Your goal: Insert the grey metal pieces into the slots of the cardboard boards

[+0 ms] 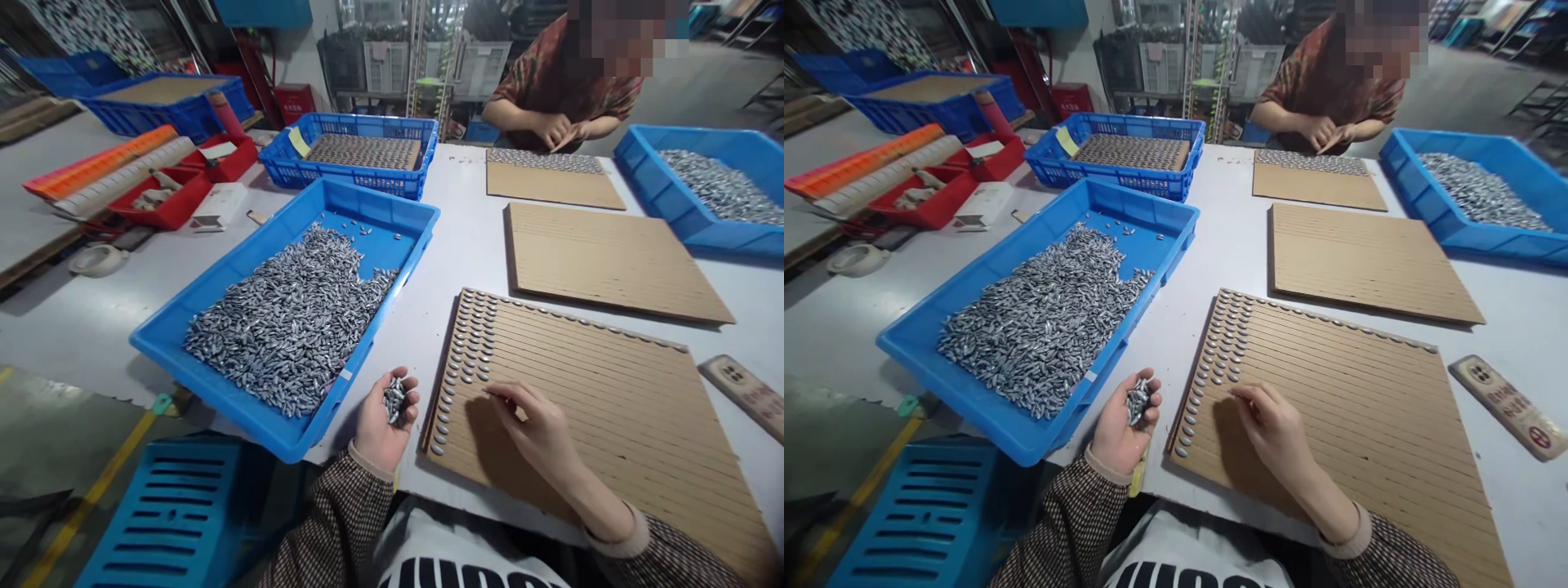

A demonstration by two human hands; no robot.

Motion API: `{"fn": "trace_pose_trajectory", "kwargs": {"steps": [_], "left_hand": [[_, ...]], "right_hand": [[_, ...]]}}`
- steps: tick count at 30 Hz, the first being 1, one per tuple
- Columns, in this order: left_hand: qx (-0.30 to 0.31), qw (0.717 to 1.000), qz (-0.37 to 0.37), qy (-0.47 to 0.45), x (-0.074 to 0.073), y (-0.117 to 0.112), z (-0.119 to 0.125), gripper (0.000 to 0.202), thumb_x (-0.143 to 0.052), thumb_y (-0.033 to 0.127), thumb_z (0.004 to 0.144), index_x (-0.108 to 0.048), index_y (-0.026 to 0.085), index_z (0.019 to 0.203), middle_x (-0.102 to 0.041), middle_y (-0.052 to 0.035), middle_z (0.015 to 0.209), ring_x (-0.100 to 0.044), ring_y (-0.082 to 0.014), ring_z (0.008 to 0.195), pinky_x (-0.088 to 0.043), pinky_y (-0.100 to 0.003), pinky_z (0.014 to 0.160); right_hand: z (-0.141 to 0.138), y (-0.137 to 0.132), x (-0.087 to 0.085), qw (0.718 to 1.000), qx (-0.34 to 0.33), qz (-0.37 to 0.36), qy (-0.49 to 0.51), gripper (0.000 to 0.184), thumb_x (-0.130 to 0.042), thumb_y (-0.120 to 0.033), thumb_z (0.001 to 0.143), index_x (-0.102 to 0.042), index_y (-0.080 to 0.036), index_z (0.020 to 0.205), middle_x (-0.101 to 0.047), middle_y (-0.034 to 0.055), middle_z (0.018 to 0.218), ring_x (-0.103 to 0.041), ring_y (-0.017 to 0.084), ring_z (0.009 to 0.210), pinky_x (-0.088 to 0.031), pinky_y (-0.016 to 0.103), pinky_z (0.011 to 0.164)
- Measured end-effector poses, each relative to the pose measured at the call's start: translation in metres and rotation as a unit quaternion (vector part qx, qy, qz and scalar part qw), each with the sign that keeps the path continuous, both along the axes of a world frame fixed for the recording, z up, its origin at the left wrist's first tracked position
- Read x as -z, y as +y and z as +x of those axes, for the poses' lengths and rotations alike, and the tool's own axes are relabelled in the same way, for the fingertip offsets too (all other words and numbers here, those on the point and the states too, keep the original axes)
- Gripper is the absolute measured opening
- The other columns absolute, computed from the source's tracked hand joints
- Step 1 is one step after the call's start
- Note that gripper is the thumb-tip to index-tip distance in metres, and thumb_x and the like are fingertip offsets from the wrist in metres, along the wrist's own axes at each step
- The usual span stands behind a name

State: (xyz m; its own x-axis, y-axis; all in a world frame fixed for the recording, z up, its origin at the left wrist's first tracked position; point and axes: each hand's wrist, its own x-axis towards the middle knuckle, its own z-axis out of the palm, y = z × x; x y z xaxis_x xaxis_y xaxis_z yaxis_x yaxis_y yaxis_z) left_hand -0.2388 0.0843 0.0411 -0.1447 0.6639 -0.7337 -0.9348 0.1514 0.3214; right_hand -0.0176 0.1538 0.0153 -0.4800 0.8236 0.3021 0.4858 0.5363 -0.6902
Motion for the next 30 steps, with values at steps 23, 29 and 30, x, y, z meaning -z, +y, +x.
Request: {"fn": "trace_pose_trajectory", "kwargs": {"steps": [23, 29, 30], "left_hand": [[0.044, 0.996, 0.043, 0.056, 0.014, -0.011, 0.015, 0.022, -0.062, 0.023, 0.080, -0.063, 0.008, 0.097, -0.053, -0.0043, 0.079, -0.050, -0.0074, 0.061, -0.032, -0.016, 0.042], [0.077, 0.991, 0.062, 0.085, 0.010, -0.015, 0.016, 0.027, -0.071, 0.017, 0.073, -0.061, 0.011, 0.097, -0.056, -0.0033, 0.078, -0.050, -0.0065, 0.060, -0.031, -0.015, 0.043], [0.077, 0.991, 0.063, 0.085, 0.010, -0.016, 0.017, 0.026, -0.072, 0.018, 0.072, -0.060, 0.012, 0.094, -0.056, -0.0030, 0.077, -0.050, -0.0063, 0.060, -0.030, -0.015, 0.043]], "right_hand": [[-0.002, 0.008, 0.019, 0.952, -0.046, 0.227, -0.200, 0.026, -0.045, -0.009, 0.091, -0.066, -0.017, 0.103, -0.066, 0.0098, 0.097, -0.061, 0.020, 0.089, -0.051, 0.031, 0.074], [-0.020, -0.001, -0.005, 0.990, -0.036, 0.115, -0.078, 0.019, -0.050, -0.018, 0.092, -0.064, -0.021, 0.104, -0.066, 0.0072, 0.096, -0.063, 0.018, 0.085, -0.052, 0.029, 0.071], [-0.026, -0.003, -0.011, 0.995, -0.054, 0.067, -0.050, 0.019, -0.050, -0.020, 0.093, -0.064, -0.021, 0.105, -0.066, 0.0071, 0.096, -0.063, 0.017, 0.083, -0.052, 0.027, 0.068]]}}
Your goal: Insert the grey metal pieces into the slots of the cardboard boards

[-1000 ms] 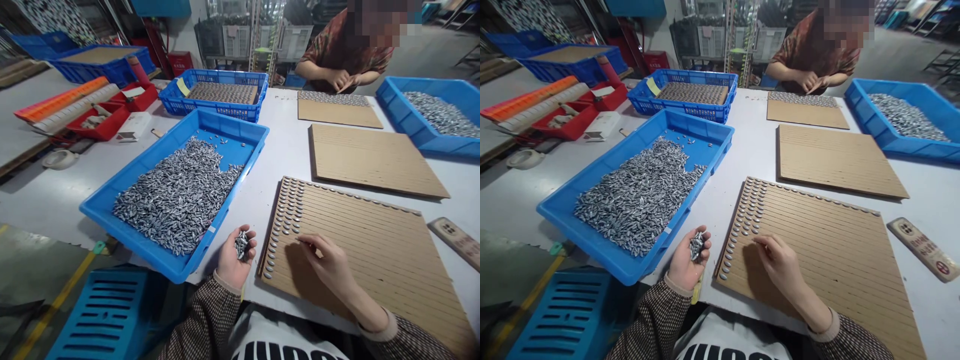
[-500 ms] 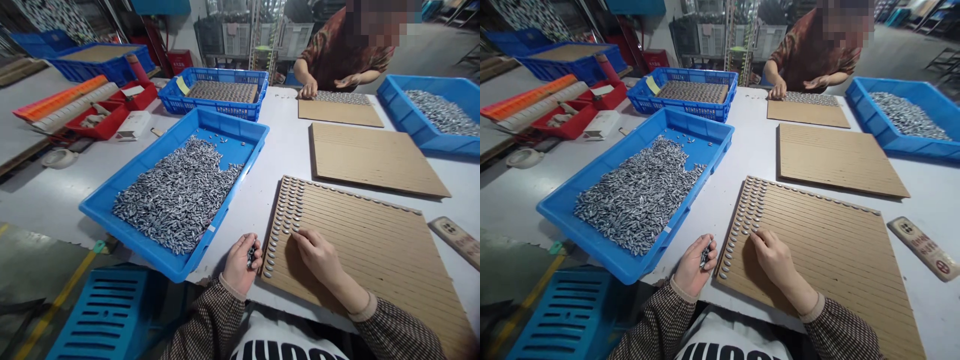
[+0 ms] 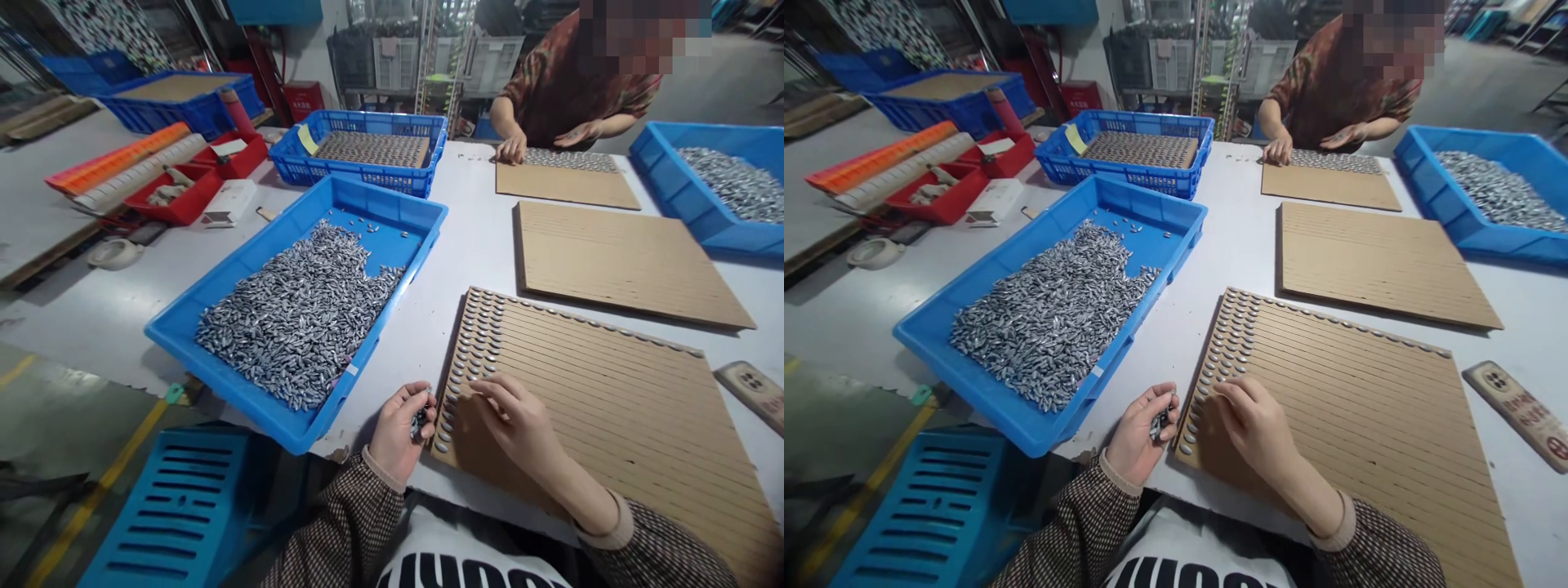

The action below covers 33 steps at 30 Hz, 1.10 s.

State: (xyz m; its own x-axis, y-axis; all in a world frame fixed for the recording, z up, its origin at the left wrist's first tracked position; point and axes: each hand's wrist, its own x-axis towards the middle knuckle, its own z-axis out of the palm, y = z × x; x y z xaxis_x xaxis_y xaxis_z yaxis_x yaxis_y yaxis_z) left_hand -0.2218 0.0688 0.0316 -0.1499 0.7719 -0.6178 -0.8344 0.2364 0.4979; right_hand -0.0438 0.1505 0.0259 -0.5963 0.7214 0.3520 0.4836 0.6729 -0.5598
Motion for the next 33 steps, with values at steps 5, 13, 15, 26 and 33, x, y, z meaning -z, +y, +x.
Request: {"fn": "trace_pose_trajectory", "kwargs": {"steps": [5, 13, 15, 26, 33], "left_hand": [[0.019, 1.000, 0.017, -0.011, 0.000, -0.002, 0.004, 0.027, -0.075, 0.022, 0.072, -0.057, 0.015, 0.091, -0.057, -0.0017, 0.075, -0.050, -0.0061, 0.059, -0.028, -0.014, 0.043], [0.006, 1.000, 0.016, 0.024, 0.003, -0.003, 0.011, 0.029, -0.080, 0.027, 0.066, -0.060, 0.015, 0.084, -0.052, 0.0018, 0.063, -0.045, -0.0056, 0.055, -0.026, -0.014, 0.043], [0.011, 0.999, 0.011, 0.041, 0.003, -0.003, 0.012, 0.029, -0.079, 0.028, 0.067, -0.061, 0.014, 0.084, -0.051, 0.0021, 0.060, -0.044, -0.0054, 0.054, -0.025, -0.015, 0.042], [-0.034, 0.998, -0.026, -0.046, -0.006, 0.001, -0.012, 0.025, -0.056, 0.025, 0.081, -0.060, 0.012, 0.102, -0.057, -0.0035, 0.074, -0.051, -0.0080, 0.054, -0.027, -0.015, 0.037], [-0.037, 0.998, -0.034, -0.025, 0.003, 0.000, -0.009, 0.022, -0.062, 0.022, 0.077, -0.058, 0.013, 0.097, -0.057, -0.0027, 0.073, -0.052, -0.0083, 0.054, -0.031, -0.015, 0.039]], "right_hand": [[-0.030, -0.015, -0.017, 0.968, -0.030, -0.235, 0.088, 0.018, -0.052, -0.029, 0.093, -0.066, -0.021, 0.099, -0.069, 0.0049, 0.087, -0.063, 0.015, 0.071, -0.051, 0.025, 0.060], [-0.041, -0.024, -0.007, 0.950, -0.035, -0.262, 0.166, 0.020, -0.052, -0.027, 0.093, -0.068, -0.023, 0.104, -0.067, 0.0068, 0.095, -0.064, 0.018, 0.087, -0.054, 0.029, 0.074], [-0.039, -0.025, -0.006, 0.961, -0.056, -0.229, 0.142, 0.023, -0.049, -0.024, 0.094, -0.067, -0.024, 0.109, -0.065, 0.0075, 0.099, -0.063, 0.018, 0.089, -0.054, 0.029, 0.074], [-0.002, -0.012, 0.006, 0.997, 0.022, -0.048, 0.063, 0.016, -0.052, -0.020, 0.092, -0.064, -0.023, 0.103, -0.068, 0.0062, 0.093, -0.063, 0.016, 0.078, -0.053, 0.028, 0.066], [0.005, -0.005, 0.027, 0.994, 0.027, 0.090, -0.052, 0.019, -0.048, -0.016, 0.093, -0.066, -0.022, 0.098, -0.069, 0.0058, 0.087, -0.064, 0.017, 0.080, -0.051, 0.028, 0.073]]}}
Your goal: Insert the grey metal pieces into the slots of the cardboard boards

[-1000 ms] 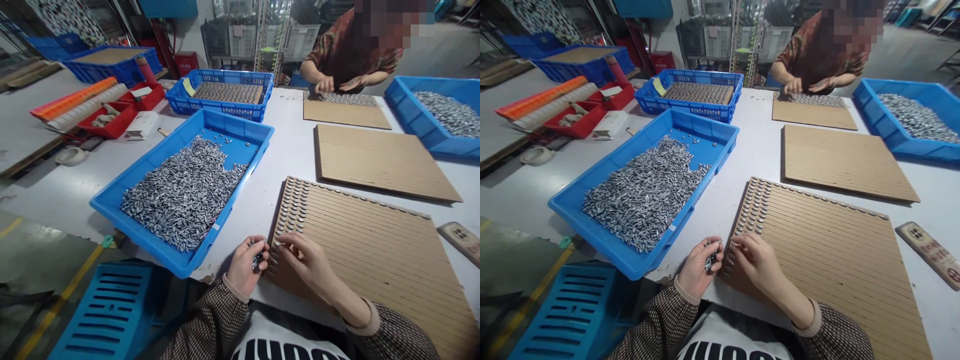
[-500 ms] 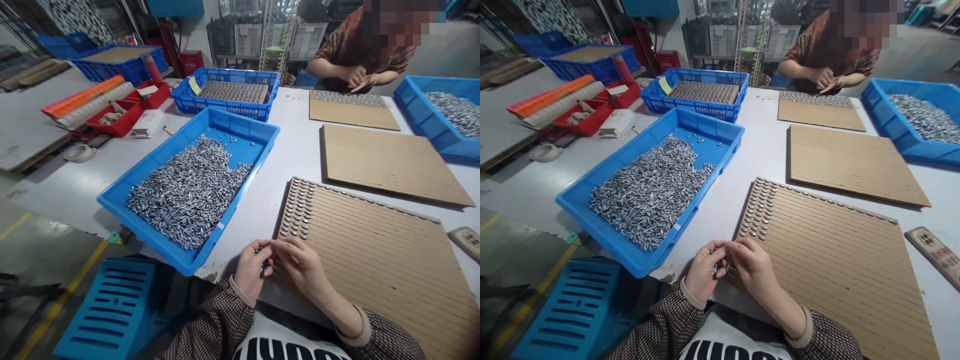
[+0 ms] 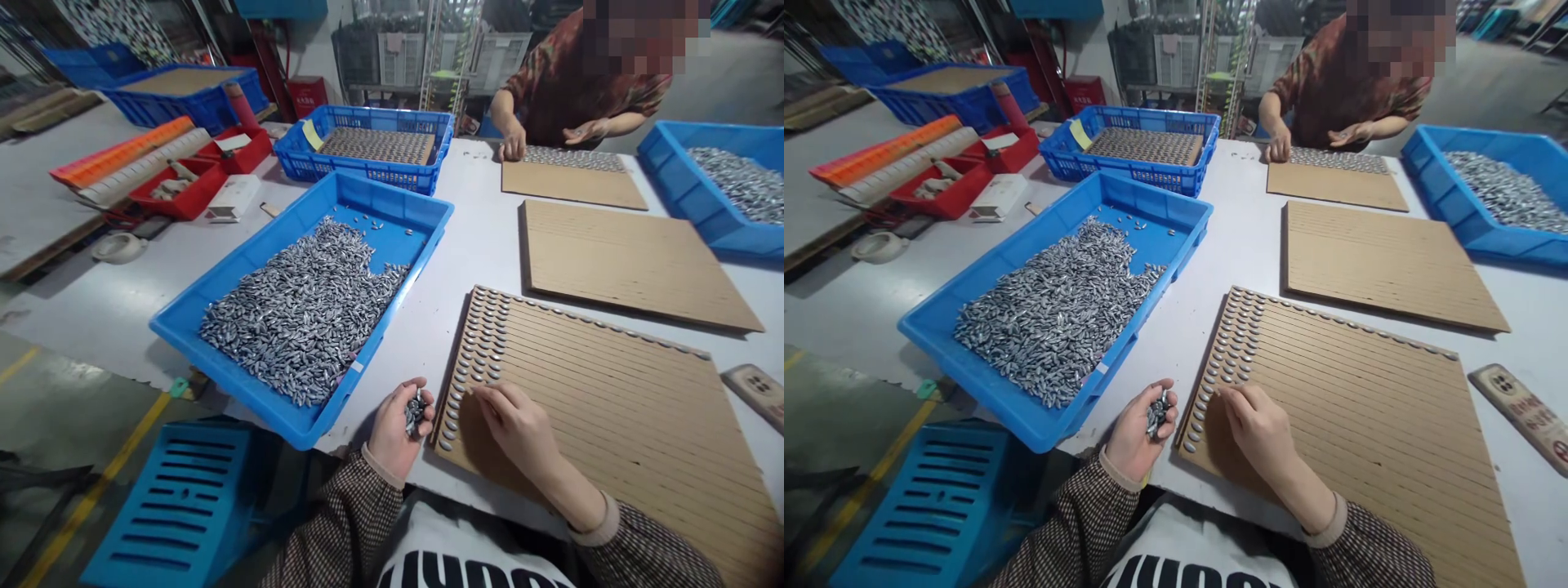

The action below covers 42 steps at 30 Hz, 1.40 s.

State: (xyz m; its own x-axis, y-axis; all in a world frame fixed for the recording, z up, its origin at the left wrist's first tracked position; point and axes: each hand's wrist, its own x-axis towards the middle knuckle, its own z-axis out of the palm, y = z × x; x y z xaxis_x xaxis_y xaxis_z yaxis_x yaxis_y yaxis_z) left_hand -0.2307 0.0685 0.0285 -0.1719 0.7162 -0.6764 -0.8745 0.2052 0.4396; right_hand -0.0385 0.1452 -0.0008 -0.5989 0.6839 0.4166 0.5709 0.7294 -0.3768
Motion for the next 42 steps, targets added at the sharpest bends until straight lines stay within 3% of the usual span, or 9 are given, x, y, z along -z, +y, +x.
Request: {"fn": "trace_pose_trajectory", "kwargs": {"steps": [7, 17, 21, 25, 30, 34, 39, 42], "left_hand": [[0.008, 0.999, 0.017, 0.034, -0.001, -0.003, -0.001, 0.022, -0.070, 0.025, 0.074, -0.058, 0.014, 0.089, -0.056, -0.0023, 0.074, -0.052, -0.0078, 0.058, -0.032, -0.015, 0.042], [0.036, 0.998, 0.042, 0.028, -0.002, -0.006, 0.006, 0.042, -0.075, 0.034, 0.073, -0.062, 0.012, 0.106, -0.050, -0.0001, 0.075, -0.046, -0.0051, 0.058, -0.029, -0.015, 0.042], [0.042, 0.997, 0.052, 0.046, -0.001, -0.006, 0.009, 0.036, -0.076, 0.033, 0.072, -0.057, 0.016, 0.097, -0.050, 0.0019, 0.073, -0.044, -0.0044, 0.055, -0.025, -0.014, 0.042], [0.060, 0.995, 0.069, 0.048, -0.002, -0.007, 0.012, 0.032, -0.074, 0.035, 0.075, -0.048, 0.018, 0.081, -0.050, 0.0033, 0.070, -0.043, -0.0033, 0.053, -0.022, -0.013, 0.041], [0.071, 0.994, 0.072, 0.041, -0.002, -0.007, 0.016, 0.034, -0.073, 0.039, 0.075, -0.046, 0.018, 0.080, -0.047, 0.0052, 0.065, -0.039, -0.0024, 0.048, -0.019, -0.013, 0.038], [0.075, 0.994, 0.060, 0.056, -0.001, -0.006, 0.020, 0.040, -0.075, 0.045, 0.072, -0.046, 0.018, 0.079, -0.046, 0.0057, 0.063, -0.037, -0.0018, 0.046, -0.015, -0.013, 0.037], [0.081, 0.987, 0.051, 0.126, 0.001, -0.005, 0.025, 0.040, -0.073, 0.049, 0.071, -0.050, 0.016, 0.075, -0.044, 0.0056, 0.059, -0.036, -0.0028, 0.045, -0.015, -0.014, 0.037], [0.093, 0.985, 0.045, 0.142, -0.001, -0.005, 0.026, 0.038, -0.071, 0.048, 0.074, -0.052, 0.015, 0.073, -0.043, 0.0056, 0.058, -0.036, -0.0032, 0.045, -0.015, -0.014, 0.036]], "right_hand": [[-0.006, 0.005, 0.002, 0.997, -0.002, 0.039, -0.072, 0.022, -0.046, -0.014, 0.093, -0.066, -0.021, 0.100, -0.068, 0.0059, 0.091, -0.061, 0.017, 0.082, -0.048, 0.027, 0.070], [-0.005, 0.004, -0.005, 0.998, 0.004, 0.029, -0.063, 0.022, -0.047, -0.016, 0.092, -0.067, -0.021, 0.100, -0.067, 0.0064, 0.091, -0.062, 0.018, 0.083, -0.048, 0.028, 0.069], [-0.018, -0.002, -0.027, 0.992, -0.022, -0.123, 0.035, 0.018, -0.049, -0.024, 0.094, -0.065, -0.022, 0.102, -0.066, 0.0054, 0.088, -0.060, 0.015, 0.071, -0.048, 0.026, 0.061], [-0.038, -0.010, -0.046, 0.946, -0.064, -0.299, 0.105, 0.019, -0.052, -0.029, 0.093, -0.066, -0.022, 0.103, -0.066, 0.0047, 0.088, -0.060, 0.014, 0.069, -0.047, 0.025, 0.057], [-0.051, -0.017, -0.049, 0.908, -0.063, -0.373, 0.182, 0.016, -0.054, -0.029, 0.091, -0.068, -0.022, 0.092, -0.066, 0.0041, 0.086, -0.061, 0.016, 0.075, -0.049, 0.025, 0.061], [-0.050, -0.023, -0.043, 0.909, -0.054, -0.349, 0.223, 0.014, -0.054, -0.027, 0.091, -0.067, -0.021, 0.091, -0.067, 0.0042, 0.086, -0.063, 0.016, 0.076, -0.052, 0.026, 0.063], [-0.049, -0.031, -0.033, 0.965, -0.052, -0.183, 0.181, 0.024, -0.049, -0.019, 0.093, -0.065, -0.024, 0.110, -0.068, 0.0080, 0.099, -0.064, 0.019, 0.090, -0.055, 0.032, 0.078], [-0.046, -0.034, -0.029, 0.981, -0.040, -0.108, 0.154, 0.031, -0.050, -0.013, 0.091, -0.064, -0.025, 0.116, -0.067, 0.0079, 0.098, -0.064, 0.017, 0.087, -0.055, 0.031, 0.076]]}}
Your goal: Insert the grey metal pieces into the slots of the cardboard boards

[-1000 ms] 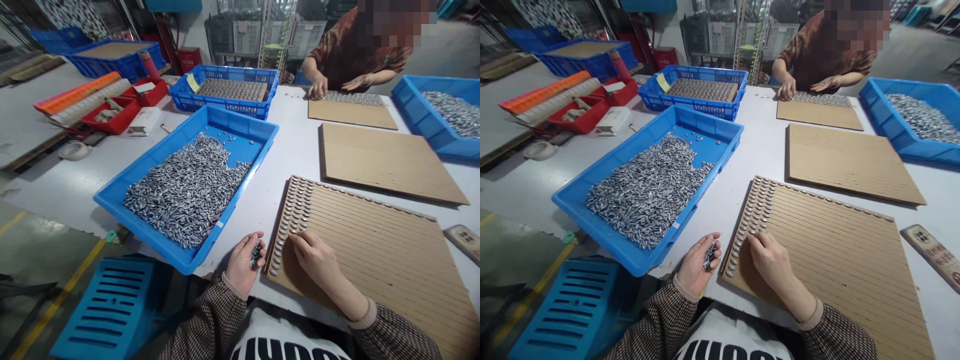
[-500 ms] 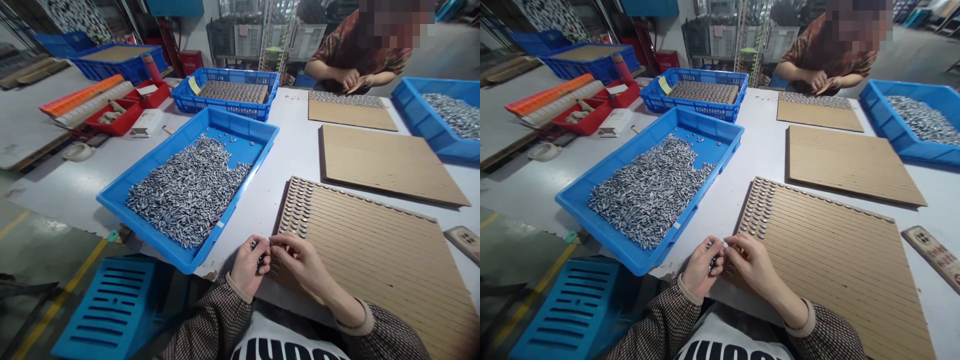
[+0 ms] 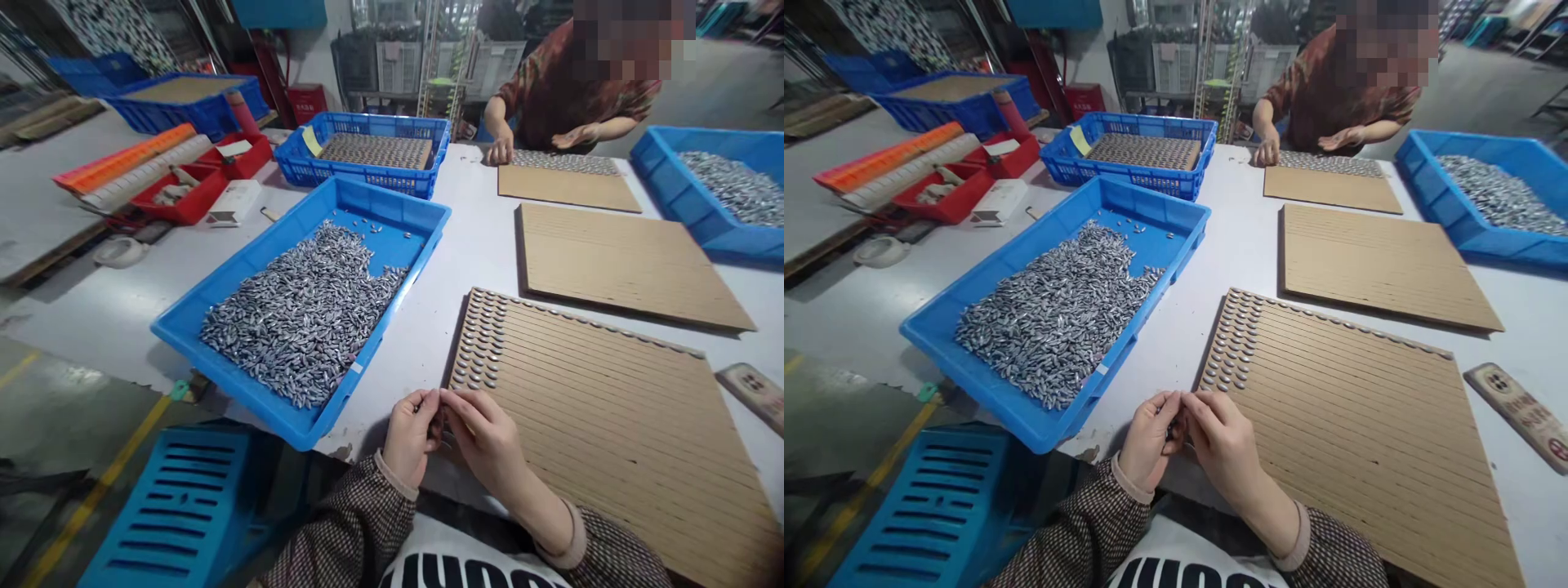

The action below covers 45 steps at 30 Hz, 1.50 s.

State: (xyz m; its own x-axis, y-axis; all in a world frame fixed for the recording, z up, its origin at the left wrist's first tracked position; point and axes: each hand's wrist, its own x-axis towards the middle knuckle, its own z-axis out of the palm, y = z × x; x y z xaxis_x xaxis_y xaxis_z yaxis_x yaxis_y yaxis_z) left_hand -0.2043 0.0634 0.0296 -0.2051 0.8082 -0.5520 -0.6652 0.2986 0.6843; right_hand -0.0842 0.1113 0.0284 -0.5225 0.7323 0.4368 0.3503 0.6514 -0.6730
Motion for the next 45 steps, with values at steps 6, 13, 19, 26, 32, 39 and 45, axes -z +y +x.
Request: {"fn": "trace_pose_trajectory", "kwargs": {"steps": [6, 13, 19, 26, 32, 39, 45], "left_hand": [[-0.024, 0.987, -0.040, -0.153, -0.010, 0.006, -0.020, 0.024, -0.056, 0.031, 0.084, -0.063, 0.010, 0.096, -0.052, 0.0004, 0.068, -0.045, -0.0047, 0.048, -0.022, -0.014, 0.033], [-0.101, 0.981, -0.086, -0.142, -0.006, 0.008, -0.031, 0.026, -0.056, 0.017, 0.084, -0.063, 0.009, 0.108, -0.062, -0.0064, 0.082, -0.061, -0.0101, 0.065, -0.048, -0.017, 0.052], [-0.101, 0.988, -0.054, -0.099, -0.006, 0.003, -0.026, 0.018, -0.058, 0.018, 0.084, -0.061, 0.013, 0.101, -0.063, -0.0055, 0.080, -0.061, -0.0107, 0.064, -0.046, -0.017, 0.050], [-0.067, 0.992, -0.036, -0.102, -0.002, 0.002, -0.025, 0.029, -0.065, 0.020, 0.080, -0.064, 0.013, 0.108, -0.061, -0.0062, 0.087, -0.059, -0.0093, 0.068, -0.045, -0.016, 0.053], [-0.081, 0.988, -0.023, -0.126, -0.003, 0.003, -0.024, 0.031, -0.061, 0.023, 0.081, -0.066, 0.008, 0.109, -0.055, -0.0052, 0.082, -0.054, -0.0097, 0.066, -0.040, -0.018, 0.047], [-0.055, 0.992, -0.013, -0.109, -0.004, 0.001, -0.022, 0.028, -0.066, 0.017, 0.075, -0.062, 0.011, 0.102, -0.057, -0.0040, 0.079, -0.053, -0.0089, 0.065, -0.035, -0.017, 0.047], [-0.040, 0.995, 0.007, -0.091, -0.001, -0.002, -0.018, 0.020, -0.071, 0.022, 0.073, -0.055, 0.016, 0.085, -0.061, -0.0046, 0.080, -0.054, -0.0093, 0.065, -0.034, -0.018, 0.049]], "right_hand": [[0.039, 0.014, 0.009, 0.999, 0.024, -0.002, -0.034, 0.028, -0.051, -0.014, 0.092, -0.064, -0.025, 0.114, -0.065, 0.0067, 0.100, -0.064, 0.016, 0.089, -0.055, 0.028, 0.074], [0.056, 0.029, 0.030, 0.989, 0.066, 0.052, -0.120, 0.018, -0.049, -0.021, 0.093, -0.066, -0.021, 0.098, -0.069, 0.0055, 0.089, -0.065, 0.015, 0.076, -0.053, 0.027, 0.069], [0.059, 0.034, 0.030, 0.988, 0.065, 0.058, -0.127, 0.015, -0.050, -0.020, 0.093, -0.066, -0.021, 0.094, -0.069, 0.0046, 0.087, -0.064, 0.015, 0.077, -0.051, 0.026, 0.070], [0.063, 0.038, 0.029, 0.979, 0.072, 0.089, -0.166, 0.019, -0.048, -0.020, 0.094, -0.067, -0.021, 0.092, -0.068, 0.0046, 0.087, -0.063, 0.015, 0.078, -0.048, 0.025, 0.069], [0.062, 0.038, 0.033, 0.964, 0.093, 0.122, -0.218, 0.020, -0.048, -0.018, 0.092, -0.068, -0.020, 0.090, -0.066, 0.0033, 0.086, -0.060, 0.012, 0.072, -0.042, 0.022, 0.061], [0.061, 0.037, 0.023, 0.970, 0.081, 0.105, -0.204, 0.019, -0.048, -0.018, 0.092, -0.066, -0.020, 0.093, -0.066, 0.0036, 0.089, -0.060, 0.013, 0.076, -0.043, 0.023, 0.064], [0.036, 0.027, -0.003, 0.992, -0.018, -0.097, -0.084, 0.017, -0.050, -0.027, 0.094, -0.064, -0.021, 0.101, -0.065, 0.0061, 0.094, -0.059, 0.014, 0.071, -0.047, 0.025, 0.059]]}}
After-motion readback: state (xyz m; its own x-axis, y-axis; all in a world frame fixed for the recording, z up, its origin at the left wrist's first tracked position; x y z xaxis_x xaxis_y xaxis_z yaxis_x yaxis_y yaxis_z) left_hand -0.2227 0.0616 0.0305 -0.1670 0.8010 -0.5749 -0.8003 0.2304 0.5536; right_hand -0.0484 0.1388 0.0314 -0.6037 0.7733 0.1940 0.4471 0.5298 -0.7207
